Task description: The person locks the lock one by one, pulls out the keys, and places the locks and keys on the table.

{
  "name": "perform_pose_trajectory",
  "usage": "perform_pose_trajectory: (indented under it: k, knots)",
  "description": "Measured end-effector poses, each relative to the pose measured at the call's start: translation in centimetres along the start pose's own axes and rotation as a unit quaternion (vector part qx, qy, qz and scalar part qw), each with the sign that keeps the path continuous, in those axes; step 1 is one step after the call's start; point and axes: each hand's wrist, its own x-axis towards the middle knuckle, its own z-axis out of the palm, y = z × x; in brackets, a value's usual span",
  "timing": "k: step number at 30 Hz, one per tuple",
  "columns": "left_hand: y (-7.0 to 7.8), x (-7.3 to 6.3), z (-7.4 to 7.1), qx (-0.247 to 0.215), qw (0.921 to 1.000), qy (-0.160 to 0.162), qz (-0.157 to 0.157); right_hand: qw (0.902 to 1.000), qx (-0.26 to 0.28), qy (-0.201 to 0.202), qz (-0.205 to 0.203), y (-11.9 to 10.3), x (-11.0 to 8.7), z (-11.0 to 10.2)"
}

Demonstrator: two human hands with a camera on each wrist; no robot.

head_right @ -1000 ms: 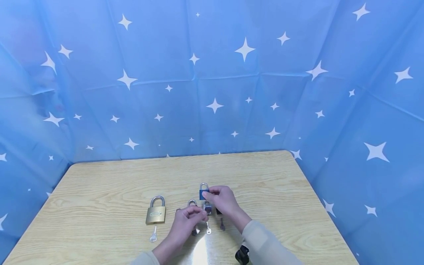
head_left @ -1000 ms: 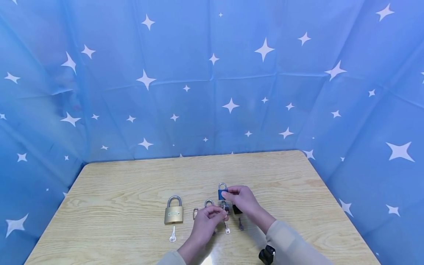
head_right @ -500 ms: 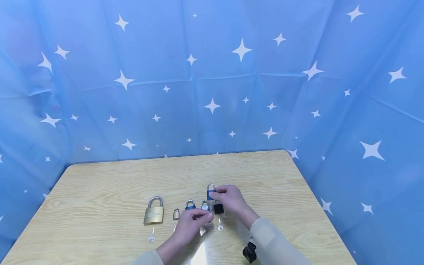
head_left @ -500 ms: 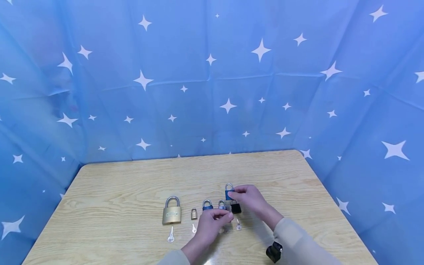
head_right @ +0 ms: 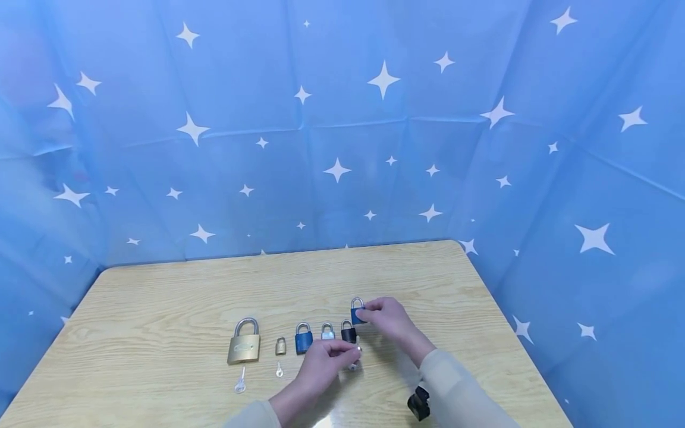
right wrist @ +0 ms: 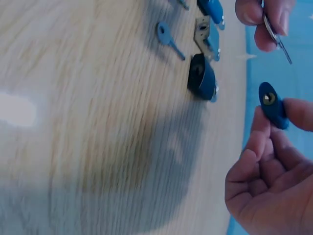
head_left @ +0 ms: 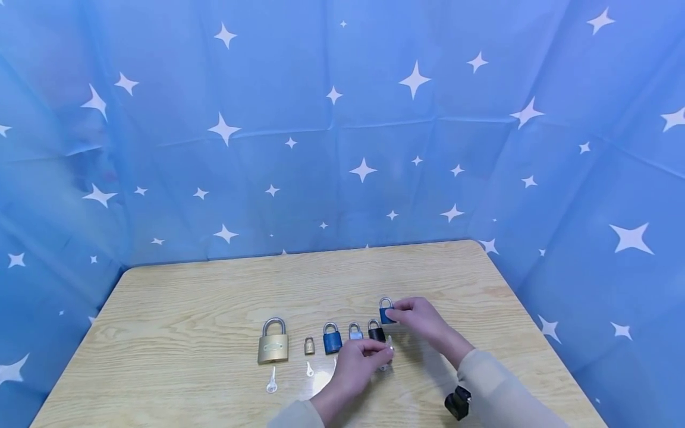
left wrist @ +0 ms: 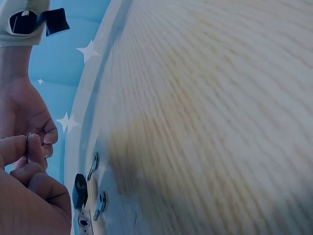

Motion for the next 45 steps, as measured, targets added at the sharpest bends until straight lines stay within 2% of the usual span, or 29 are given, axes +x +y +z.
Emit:
perform_pose_trajectory:
  k: [7, 13, 23, 29, 39, 45]
  knots:
    - [-0.2, -0.3, 0.9, -0.008, 1.0, -0.002, -0.006, 0.9992, -0.039, -0.008, -0.006, 0.9, 0.0, -0.4]
    - [-0.5, -0.6, 1.3, -0.015, 0.9995, -0.018, -0.021, 0.9974, -0.068, -0.018, -0.011, 1.9, 0.1, -0.4]
    - [-0.7, -0.7, 1.8, -0.015, 0.9994, -0.013, -0.027, 0.9919, -0.122, 0.004, -0.033, 3.0, 0.3, -0.1]
    - [-0.7, -0.7, 1.9, -0.005, 0.9996, -0.008, -0.026, 0.9898, -0.14, 0.025, -0.015, 3.3, 0.4, -0.1]
    - [-0.9, -0.7, 2.2, 0.028, 0.9993, 0.005, -0.025, 0.988, -0.151, 0.03, 0.008, 3.5, 0.1, -0.2]
    - [-0.8, -0.3, 2.5, 0.116, 0.9926, 0.025, -0.025, 0.9873, -0.155, 0.033, 0.012, 3.7, 0.2, -0.4]
